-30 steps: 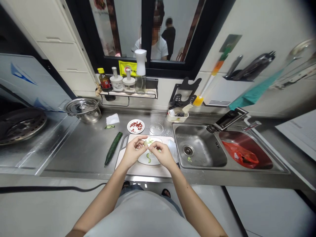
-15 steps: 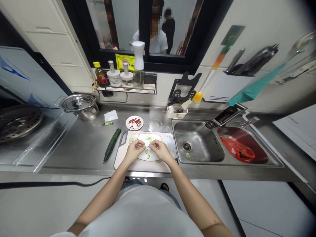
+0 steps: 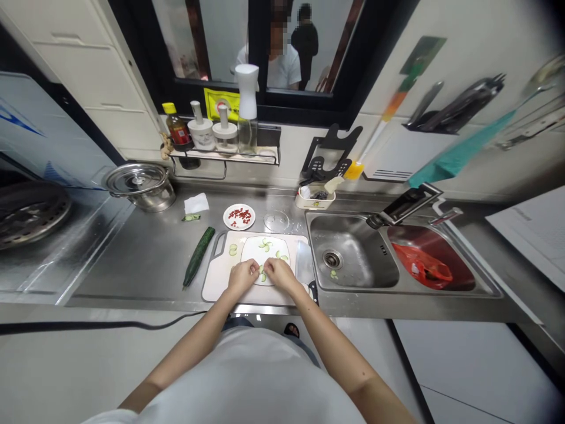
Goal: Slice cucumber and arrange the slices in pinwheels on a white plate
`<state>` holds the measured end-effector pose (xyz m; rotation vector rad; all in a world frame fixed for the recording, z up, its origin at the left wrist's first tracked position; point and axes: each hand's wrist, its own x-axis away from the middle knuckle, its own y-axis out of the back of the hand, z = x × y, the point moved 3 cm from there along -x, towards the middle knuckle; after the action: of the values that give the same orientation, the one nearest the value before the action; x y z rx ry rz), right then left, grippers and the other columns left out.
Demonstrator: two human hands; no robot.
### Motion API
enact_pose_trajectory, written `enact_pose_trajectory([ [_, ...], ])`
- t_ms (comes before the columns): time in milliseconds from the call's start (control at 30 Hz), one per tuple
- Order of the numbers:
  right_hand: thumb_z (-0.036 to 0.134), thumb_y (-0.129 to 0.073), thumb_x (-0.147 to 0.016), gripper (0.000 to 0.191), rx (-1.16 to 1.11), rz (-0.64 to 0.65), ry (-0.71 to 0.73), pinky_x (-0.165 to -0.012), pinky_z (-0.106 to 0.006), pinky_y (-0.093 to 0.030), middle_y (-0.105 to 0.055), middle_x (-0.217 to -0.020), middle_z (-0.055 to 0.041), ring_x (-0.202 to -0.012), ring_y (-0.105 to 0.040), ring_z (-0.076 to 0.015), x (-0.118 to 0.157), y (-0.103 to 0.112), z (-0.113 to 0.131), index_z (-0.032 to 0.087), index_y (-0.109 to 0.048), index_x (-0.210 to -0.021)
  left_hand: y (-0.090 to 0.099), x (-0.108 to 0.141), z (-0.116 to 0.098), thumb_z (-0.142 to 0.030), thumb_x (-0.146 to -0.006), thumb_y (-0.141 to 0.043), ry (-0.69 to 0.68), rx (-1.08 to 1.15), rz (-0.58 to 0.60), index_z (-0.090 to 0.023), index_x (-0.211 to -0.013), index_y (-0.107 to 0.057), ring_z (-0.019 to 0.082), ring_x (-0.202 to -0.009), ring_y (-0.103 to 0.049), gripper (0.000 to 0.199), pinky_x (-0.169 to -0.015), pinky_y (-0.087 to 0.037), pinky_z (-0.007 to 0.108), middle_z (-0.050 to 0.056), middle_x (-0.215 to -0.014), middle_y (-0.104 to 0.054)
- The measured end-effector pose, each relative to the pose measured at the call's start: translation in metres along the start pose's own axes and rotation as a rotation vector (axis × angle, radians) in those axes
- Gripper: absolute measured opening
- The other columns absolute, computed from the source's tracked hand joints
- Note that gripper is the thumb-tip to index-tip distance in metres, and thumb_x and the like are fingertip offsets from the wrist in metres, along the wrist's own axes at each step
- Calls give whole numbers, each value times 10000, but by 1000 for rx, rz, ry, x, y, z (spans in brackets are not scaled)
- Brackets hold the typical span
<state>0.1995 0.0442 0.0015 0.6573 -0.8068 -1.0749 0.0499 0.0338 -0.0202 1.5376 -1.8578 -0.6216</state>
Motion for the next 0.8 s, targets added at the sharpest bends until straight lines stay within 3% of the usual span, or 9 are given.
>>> enact_pose_trajectory([
  [267,183,-473,-905,200,154,76,-36,-670,-217,-323,-691,-945,-76,-861,-580,-152,-4,-7,-1,160,-671,-914,-7,-1,-4,-240,-826,-537,-4,-252,59,-234,-859,-662,176,-852,-616,129,-731,-372,263,11,-843,-695],
  [400,185,-446,-917,232,209,98,-43,-675,-231,-326,-692,-962,-81,-879,-585,-167,-6,-11,-2,164,-677,-928,-11,0,-2,-232,-841,-524,-47,-311,32,-224,-877,-660,197,-897,-584,140,-761,-386,288,33,-893,-678],
  [667,207,-448,-941,230,272,117,-2,-727,-241,-331,-687,-985,-90,-906,-570,-172,-8,-13,-2,161,-672,-969,-15,18,-3,-235,-913,-471,-337,-420,-50,-228,-975,-687,214,-933,-511,225,-817,-381,340,67,-968,-627],
  [800,203,-454,-946,220,293,129,22,-743,-236,-328,-680,-989,-99,-926,-562,-172,-9,-13,-2,148,-665,-975,-18,24,-1,-281,-941,-460,-398,-444,-64,-248,-1104,-675,212,-912,-496,272,-797,-373,350,69,-961,-625],
])
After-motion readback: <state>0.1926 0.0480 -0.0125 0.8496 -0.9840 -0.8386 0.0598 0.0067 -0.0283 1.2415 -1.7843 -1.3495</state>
